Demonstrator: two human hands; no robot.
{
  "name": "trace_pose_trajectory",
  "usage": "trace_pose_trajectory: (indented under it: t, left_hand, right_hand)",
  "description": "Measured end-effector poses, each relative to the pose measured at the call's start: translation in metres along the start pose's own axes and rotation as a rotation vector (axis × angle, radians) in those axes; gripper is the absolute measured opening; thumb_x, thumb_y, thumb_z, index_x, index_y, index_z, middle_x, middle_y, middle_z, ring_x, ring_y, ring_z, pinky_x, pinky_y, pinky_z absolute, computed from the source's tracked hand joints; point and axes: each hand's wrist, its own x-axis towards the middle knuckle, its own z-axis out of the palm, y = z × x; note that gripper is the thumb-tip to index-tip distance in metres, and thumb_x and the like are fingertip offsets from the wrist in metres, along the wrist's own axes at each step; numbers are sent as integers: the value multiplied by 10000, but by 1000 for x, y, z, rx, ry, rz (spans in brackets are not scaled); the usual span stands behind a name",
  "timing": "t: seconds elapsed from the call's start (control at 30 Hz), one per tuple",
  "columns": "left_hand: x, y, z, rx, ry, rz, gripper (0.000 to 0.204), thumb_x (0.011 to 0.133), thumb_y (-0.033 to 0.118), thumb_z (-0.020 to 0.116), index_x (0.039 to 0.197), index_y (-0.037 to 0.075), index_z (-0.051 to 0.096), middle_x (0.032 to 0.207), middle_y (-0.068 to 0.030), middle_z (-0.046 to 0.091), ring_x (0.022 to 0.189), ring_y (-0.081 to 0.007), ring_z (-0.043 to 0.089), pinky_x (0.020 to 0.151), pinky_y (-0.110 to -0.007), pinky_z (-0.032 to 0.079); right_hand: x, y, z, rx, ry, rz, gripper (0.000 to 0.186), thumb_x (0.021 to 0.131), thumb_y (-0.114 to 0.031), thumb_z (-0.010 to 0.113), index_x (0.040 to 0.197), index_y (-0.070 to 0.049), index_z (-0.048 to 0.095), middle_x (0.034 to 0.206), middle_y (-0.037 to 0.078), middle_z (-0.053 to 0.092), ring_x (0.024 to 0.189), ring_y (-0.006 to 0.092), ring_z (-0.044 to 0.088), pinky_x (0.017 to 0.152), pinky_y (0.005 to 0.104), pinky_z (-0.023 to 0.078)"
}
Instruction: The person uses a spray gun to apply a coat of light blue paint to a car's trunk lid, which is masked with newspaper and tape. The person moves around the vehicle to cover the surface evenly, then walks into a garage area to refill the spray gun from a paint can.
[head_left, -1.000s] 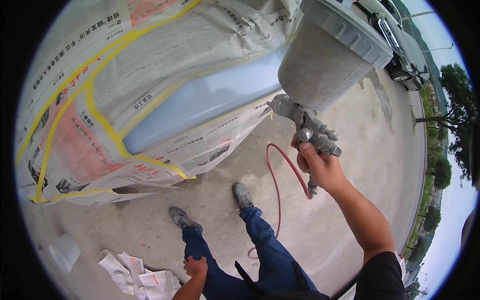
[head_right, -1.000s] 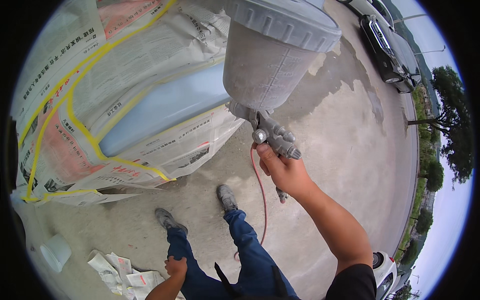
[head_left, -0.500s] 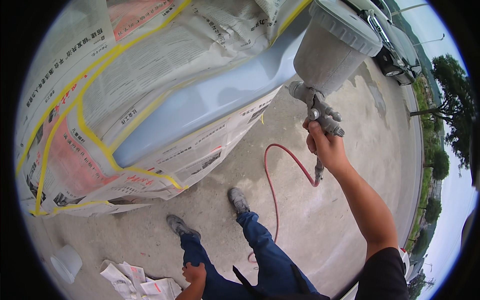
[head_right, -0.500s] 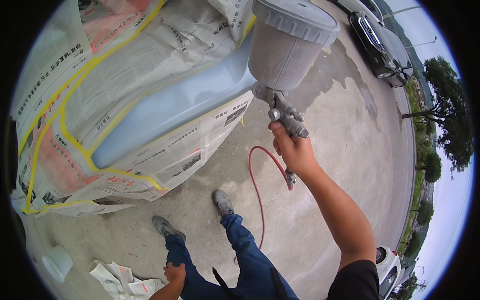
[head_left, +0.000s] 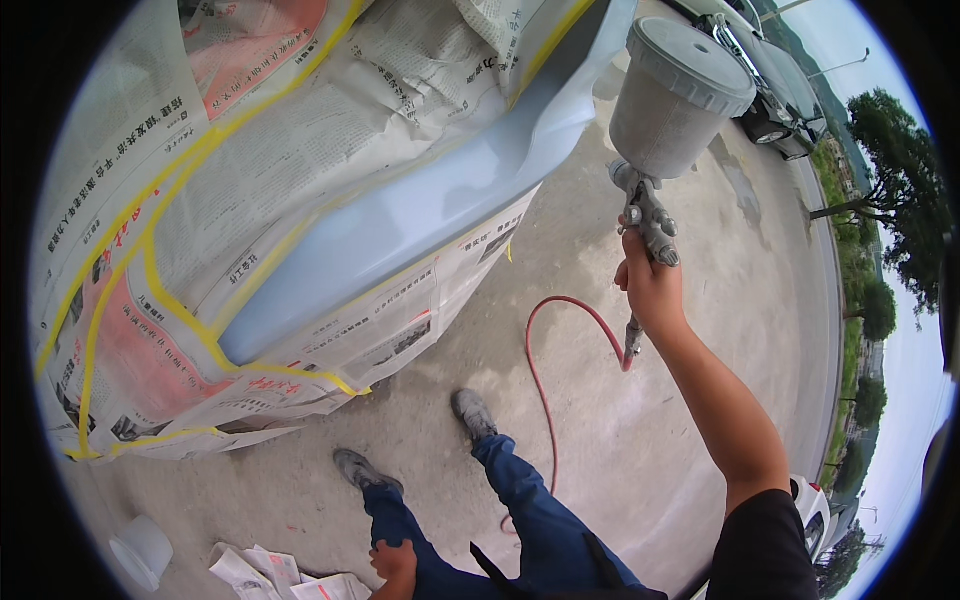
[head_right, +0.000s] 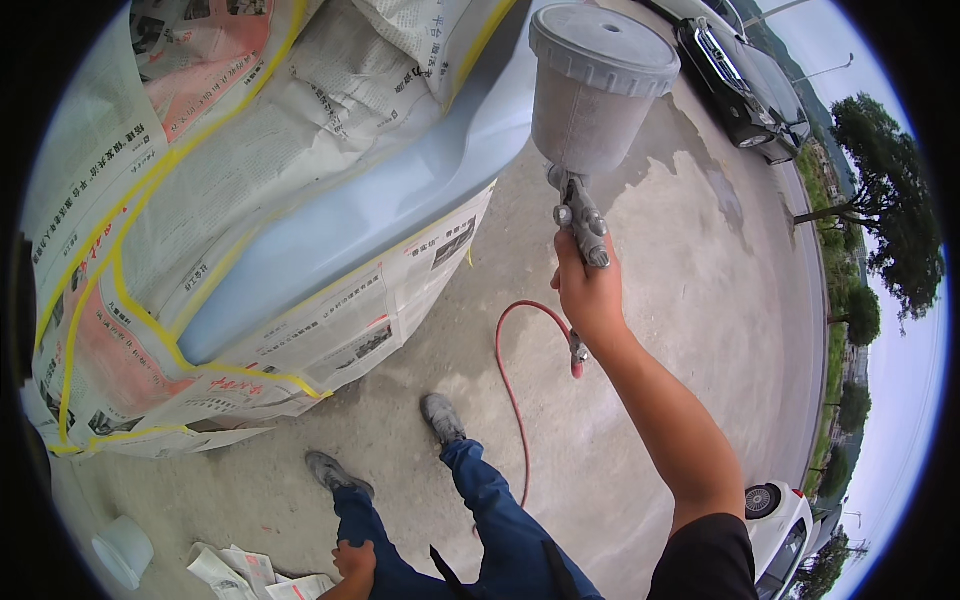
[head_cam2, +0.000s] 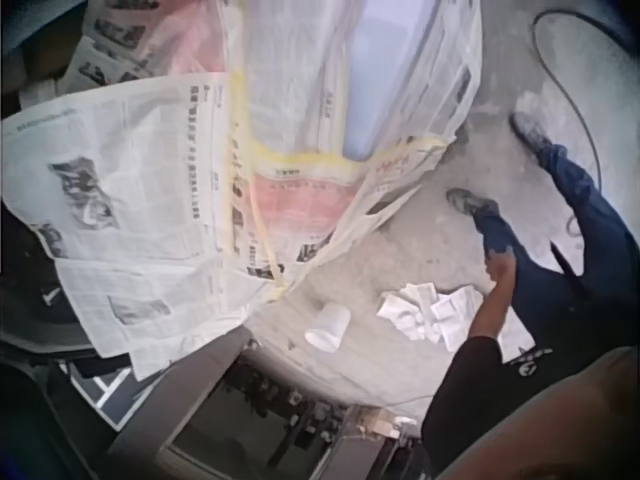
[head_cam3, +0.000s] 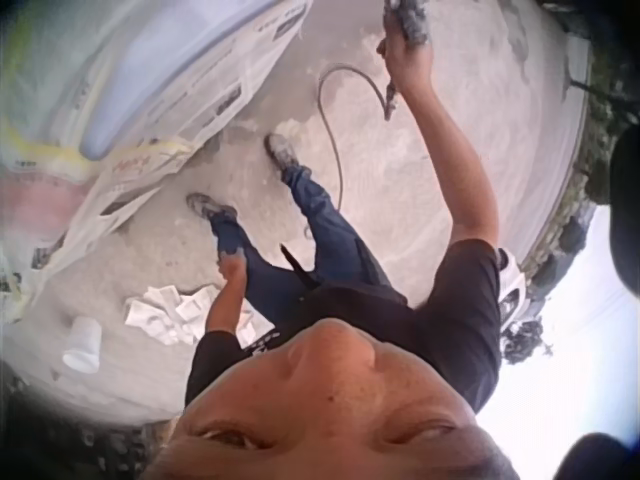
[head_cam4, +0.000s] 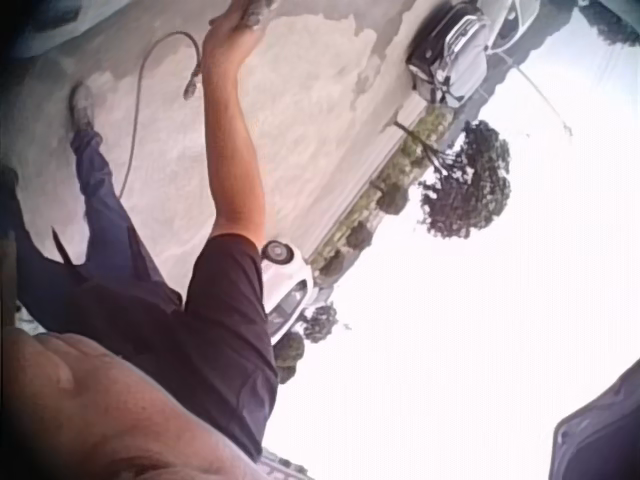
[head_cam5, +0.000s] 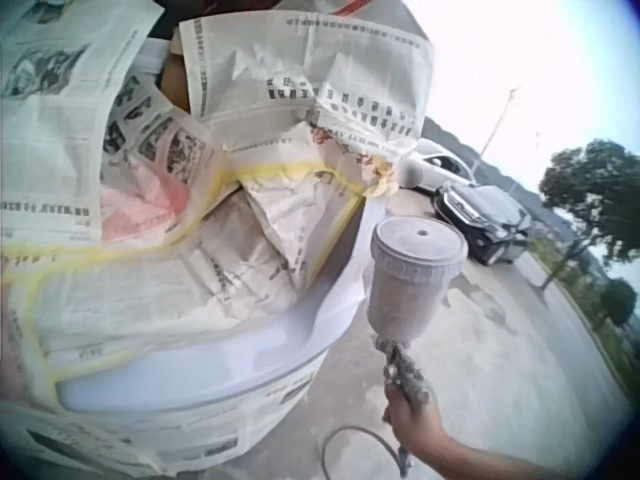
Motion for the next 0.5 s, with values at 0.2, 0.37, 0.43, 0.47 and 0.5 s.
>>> trace_pose_trajectory:
  t: [0.2,0.37,0.43,0.47,0.5]
  left_hand:
    - [2,-9,7,-64,-31,11,687,704,466,747,1269,109,585,1289,-175,509,1167,-370,531,908,-517,496]
    - [-7,-44,20,-190,43,348,628,838,498,681,1261,41,596,1179,-207,640,1109,-361,611,941,-432,496]
    - [6,-80,49,-322,123,587,584,868,508,669,1193,24,643,1074,-213,701,1045,-379,641,924,-400,508]
    - [12,-96,60,-315,16,540,555,871,480,676,1197,32,644,1053,-203,702,993,-374,649,885,-418,523]
    - [13,-111,67,-310,-90,486,528,873,453,683,1201,40,645,1032,-194,703,941,-369,658,845,-435,537]
  right_hand:
    - [-23,-14,-14,129,-180,103,334,1054,-250,416,1224,-10,573,558,-13,471,482,59,407,469,240,317]
    - [-34,-27,-30,217,-275,153,359,1050,-280,420,1233,-10,569,574,-23,482,508,49,398,489,231,316]
    - [-34,-36,-32,282,-290,145,364,1046,-281,433,1240,-4,567,587,-21,493,522,47,410,493,232,324]
    - [-31,-41,-32,315,-298,120,361,1045,-277,435,1241,-4,567,588,-22,493,522,47,411,494,231,325]
    - [-26,-47,-32,350,-309,97,359,1045,-274,437,1242,-3,567,589,-23,494,521,47,413,495,230,327]
